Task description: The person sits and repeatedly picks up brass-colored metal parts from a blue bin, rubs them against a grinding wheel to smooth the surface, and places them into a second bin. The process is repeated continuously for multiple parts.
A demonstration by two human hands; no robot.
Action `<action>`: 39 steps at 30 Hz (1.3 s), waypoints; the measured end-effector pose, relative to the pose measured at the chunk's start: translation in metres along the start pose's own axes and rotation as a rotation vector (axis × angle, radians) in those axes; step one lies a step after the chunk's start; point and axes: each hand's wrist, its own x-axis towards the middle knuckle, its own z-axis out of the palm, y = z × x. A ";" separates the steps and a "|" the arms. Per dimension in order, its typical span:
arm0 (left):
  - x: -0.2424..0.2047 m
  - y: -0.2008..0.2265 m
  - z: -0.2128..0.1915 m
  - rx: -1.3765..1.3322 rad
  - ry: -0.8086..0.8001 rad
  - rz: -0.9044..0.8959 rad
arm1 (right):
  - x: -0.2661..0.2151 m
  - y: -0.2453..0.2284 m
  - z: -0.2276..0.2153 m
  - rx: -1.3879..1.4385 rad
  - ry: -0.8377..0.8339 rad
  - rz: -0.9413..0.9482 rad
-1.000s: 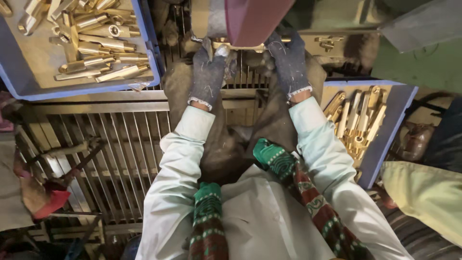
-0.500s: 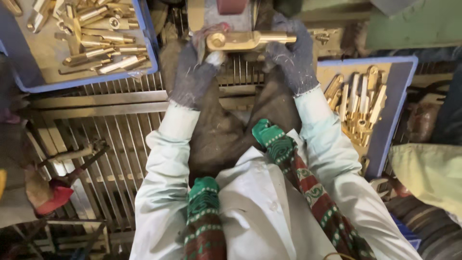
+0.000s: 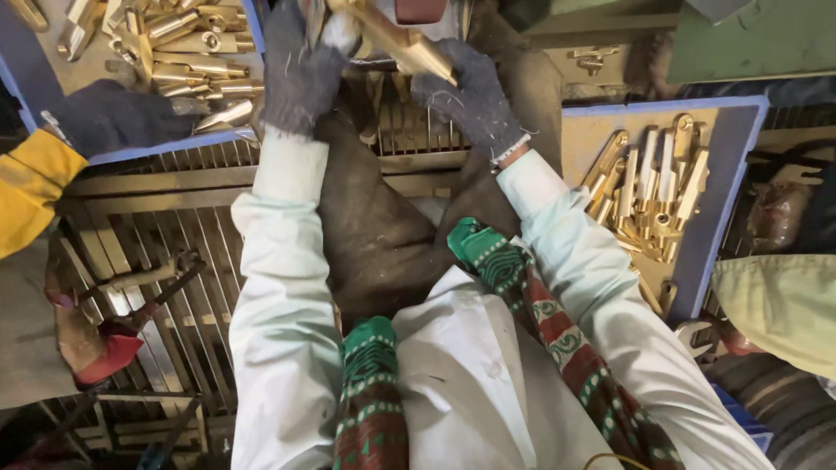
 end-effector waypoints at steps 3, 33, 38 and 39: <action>0.021 -0.040 0.016 0.141 0.078 -0.019 | 0.002 0.002 0.012 0.236 0.049 0.180; -0.016 0.001 0.020 -0.059 0.115 -0.247 | -0.005 0.001 -0.005 -0.215 0.100 -0.099; -0.063 0.059 0.019 -0.278 -0.042 -0.091 | -0.057 -0.007 -0.020 0.152 0.203 -0.341; -0.067 0.063 0.022 -0.329 -0.095 -0.108 | -0.063 -0.007 -0.023 0.236 0.213 -0.343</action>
